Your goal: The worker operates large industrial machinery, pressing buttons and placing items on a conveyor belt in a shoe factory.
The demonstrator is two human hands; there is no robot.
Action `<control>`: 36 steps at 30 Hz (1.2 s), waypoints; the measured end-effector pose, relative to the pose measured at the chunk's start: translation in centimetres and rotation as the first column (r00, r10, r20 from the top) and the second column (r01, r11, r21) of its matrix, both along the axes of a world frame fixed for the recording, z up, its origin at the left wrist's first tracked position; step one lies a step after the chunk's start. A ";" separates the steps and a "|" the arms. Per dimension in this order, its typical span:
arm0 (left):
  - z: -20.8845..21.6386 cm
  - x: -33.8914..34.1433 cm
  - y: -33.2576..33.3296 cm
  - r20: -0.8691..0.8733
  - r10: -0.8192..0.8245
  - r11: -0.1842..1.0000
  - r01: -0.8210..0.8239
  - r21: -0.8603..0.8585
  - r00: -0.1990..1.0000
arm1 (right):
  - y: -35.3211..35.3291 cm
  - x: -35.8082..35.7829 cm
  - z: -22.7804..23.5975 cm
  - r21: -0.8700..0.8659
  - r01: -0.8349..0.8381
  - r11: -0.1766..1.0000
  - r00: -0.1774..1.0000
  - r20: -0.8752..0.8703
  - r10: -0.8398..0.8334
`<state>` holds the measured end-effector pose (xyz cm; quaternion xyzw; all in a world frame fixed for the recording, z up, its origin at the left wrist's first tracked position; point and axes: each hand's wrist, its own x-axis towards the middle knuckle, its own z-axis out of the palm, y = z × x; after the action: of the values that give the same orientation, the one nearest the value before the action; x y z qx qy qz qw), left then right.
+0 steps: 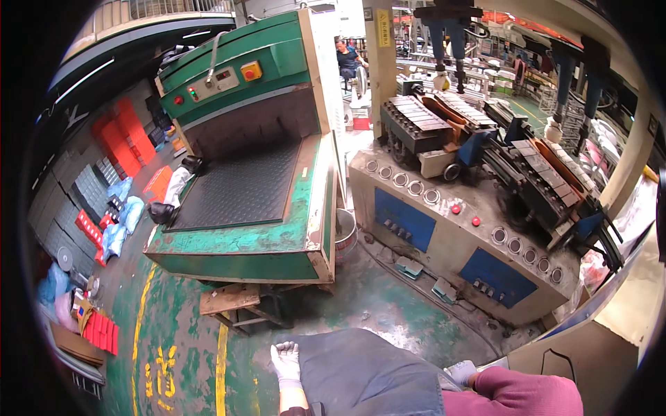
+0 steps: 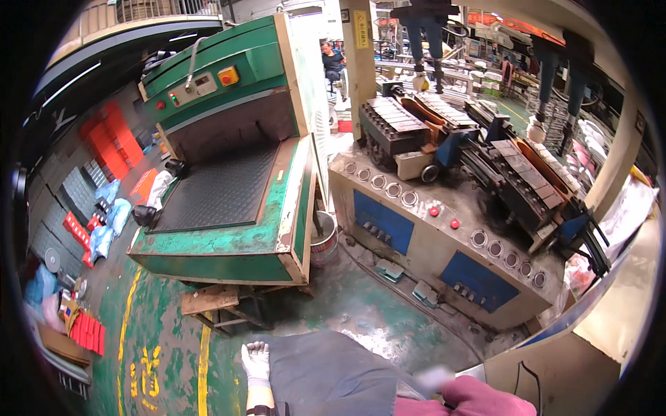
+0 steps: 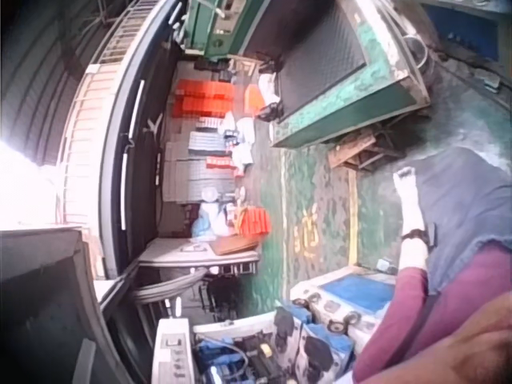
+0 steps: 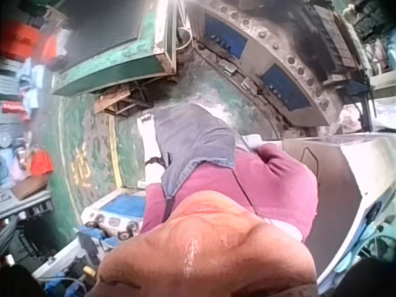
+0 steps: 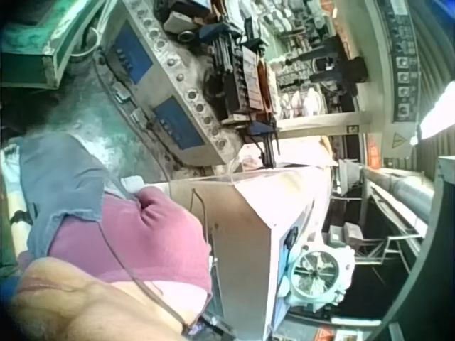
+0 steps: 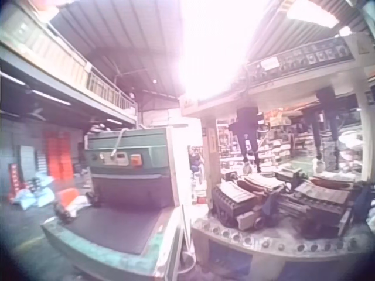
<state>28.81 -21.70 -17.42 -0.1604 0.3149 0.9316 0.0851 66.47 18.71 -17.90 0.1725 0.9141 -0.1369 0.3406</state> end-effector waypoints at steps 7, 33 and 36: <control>0.4 0.5 0.7 0.031 0.001 1.000 -0.001 -0.004 1.000 | -0.3 1.7 -0.2 0.013 0.021 1.000 1.000 0.002 -0.021; -1.6 0.5 -0.9 -0.418 -0.142 0.905 -0.054 -0.423 0.897 | -0.3 0.8 1.2 -0.089 0.099 0.991 0.994 -0.036 -0.103; -1.9 0.0 -1.1 -0.542 -0.263 0.762 -0.173 -0.624 0.798 | -0.5 1.2 1.6 -0.086 0.099 0.991 0.993 -0.062 -0.105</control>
<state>28.76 -22.78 -19.28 0.1320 0.6299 0.7633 -0.0559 67.62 18.23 -16.25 0.2000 0.9084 -0.1977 0.3094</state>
